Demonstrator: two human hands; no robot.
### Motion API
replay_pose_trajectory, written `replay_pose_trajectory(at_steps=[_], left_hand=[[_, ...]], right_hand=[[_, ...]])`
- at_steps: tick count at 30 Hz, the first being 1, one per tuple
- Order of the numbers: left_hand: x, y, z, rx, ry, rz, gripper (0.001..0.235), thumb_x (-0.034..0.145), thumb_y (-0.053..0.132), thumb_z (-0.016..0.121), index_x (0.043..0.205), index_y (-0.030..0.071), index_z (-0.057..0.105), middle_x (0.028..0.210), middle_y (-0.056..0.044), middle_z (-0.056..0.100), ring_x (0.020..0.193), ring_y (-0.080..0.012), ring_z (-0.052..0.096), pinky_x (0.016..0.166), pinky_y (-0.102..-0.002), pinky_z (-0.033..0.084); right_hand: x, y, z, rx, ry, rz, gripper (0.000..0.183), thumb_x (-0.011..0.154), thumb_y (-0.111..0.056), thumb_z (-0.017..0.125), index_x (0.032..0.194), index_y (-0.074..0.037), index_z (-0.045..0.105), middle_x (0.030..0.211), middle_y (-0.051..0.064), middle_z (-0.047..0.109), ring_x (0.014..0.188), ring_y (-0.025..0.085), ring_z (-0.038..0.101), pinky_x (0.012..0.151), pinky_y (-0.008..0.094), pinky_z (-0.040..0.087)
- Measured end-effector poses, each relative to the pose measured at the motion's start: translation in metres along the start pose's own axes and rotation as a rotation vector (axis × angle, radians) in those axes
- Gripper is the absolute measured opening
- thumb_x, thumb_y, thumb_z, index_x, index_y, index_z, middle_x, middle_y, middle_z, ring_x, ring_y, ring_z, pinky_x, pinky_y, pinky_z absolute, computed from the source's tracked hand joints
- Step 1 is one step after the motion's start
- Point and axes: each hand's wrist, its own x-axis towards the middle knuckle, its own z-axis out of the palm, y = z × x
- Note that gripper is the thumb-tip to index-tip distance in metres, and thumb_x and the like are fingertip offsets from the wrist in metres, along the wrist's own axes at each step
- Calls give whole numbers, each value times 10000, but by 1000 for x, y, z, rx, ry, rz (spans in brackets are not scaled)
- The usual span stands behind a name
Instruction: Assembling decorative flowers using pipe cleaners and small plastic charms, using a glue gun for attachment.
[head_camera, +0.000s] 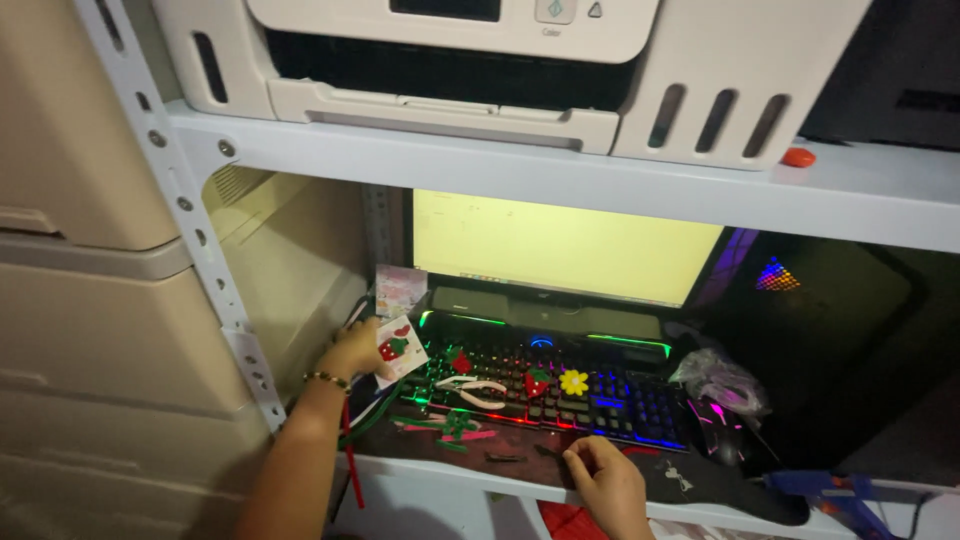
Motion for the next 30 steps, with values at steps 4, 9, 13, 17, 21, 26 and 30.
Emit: replay_pose_trajectory(at_steps=[4, 9, 13, 17, 21, 26, 30], left_hand=[[-32, 18, -35, -244, 21, -48, 1016, 624, 64, 910, 1509, 183, 424, 1501, -136, 513, 1354, -436, 482, 1115, -542, 447], [-92, 39, -85, -642, 115, 66, 848, 683, -115, 629, 1469, 161, 469, 1206, -144, 648, 728, -283, 657, 554, -377, 498], [-93, 39, -75, -701, 258, 153, 839, 732, -80, 674, 1505, 180, 482, 1000, -77, 720, 792, -214, 670, 682, -337, 549], [-111, 57, -66, -1003, 339, 239, 747, 780, -81, 693, 1481, 63, 476, 1107, -122, 757, 879, -189, 728, 730, -287, 580], [-164, 95, -66, -1131, 267, 396, 367, 853, 10, 643, 1191, 64, 773, 1556, -69, 473, 1295, -216, 539, 1054, -315, 480], [-204, 124, -46, -1789, -9, 318, 705, 808, -164, 567, 1487, -29, 435, 1167, -240, 723, 927, -241, 678, 781, -301, 565], [-225, 138, -39, -1889, -40, 324, 630, 850, -180, 537, 1459, -27, 481, 1183, -239, 720, 934, -231, 676, 798, -294, 563]], right_hand=[[-1, -6, -5, 14, -23, 40, 114, 842, -317, 718, 872, -219, 769, 739, -77, 736, 589, 138, 631, 592, 276, 499], [-1, -7, -4, 5, 8, 50, 102, 821, -304, 737, 863, -222, 782, 701, -81, 744, 547, 124, 617, 557, 271, 481], [-3, -8, -4, 14, 19, 23, 108, 830, -298, 723, 867, -213, 777, 739, -87, 746, 575, 125, 628, 579, 264, 494], [-5, -11, -7, 82, 17, 82, 94, 837, -262, 743, 876, -186, 781, 701, -61, 743, 572, 114, 631, 579, 257, 498], [7, 23, 6, 661, -5, 151, 115, 880, -50, 747, 951, 12, 812, 696, 58, 684, 590, 140, 567, 553, 267, 480], [-9, -24, -92, 1449, -723, -303, 534, 1031, -272, 547, 1472, -14, 391, 1363, 327, 520, 958, 376, 658, 762, 453, 500], [-26, -17, -163, 1212, -800, -766, 490, 1017, 55, 593, 1496, 15, 500, 1537, 486, 303, 1297, 492, 651, 1073, 510, 495]])
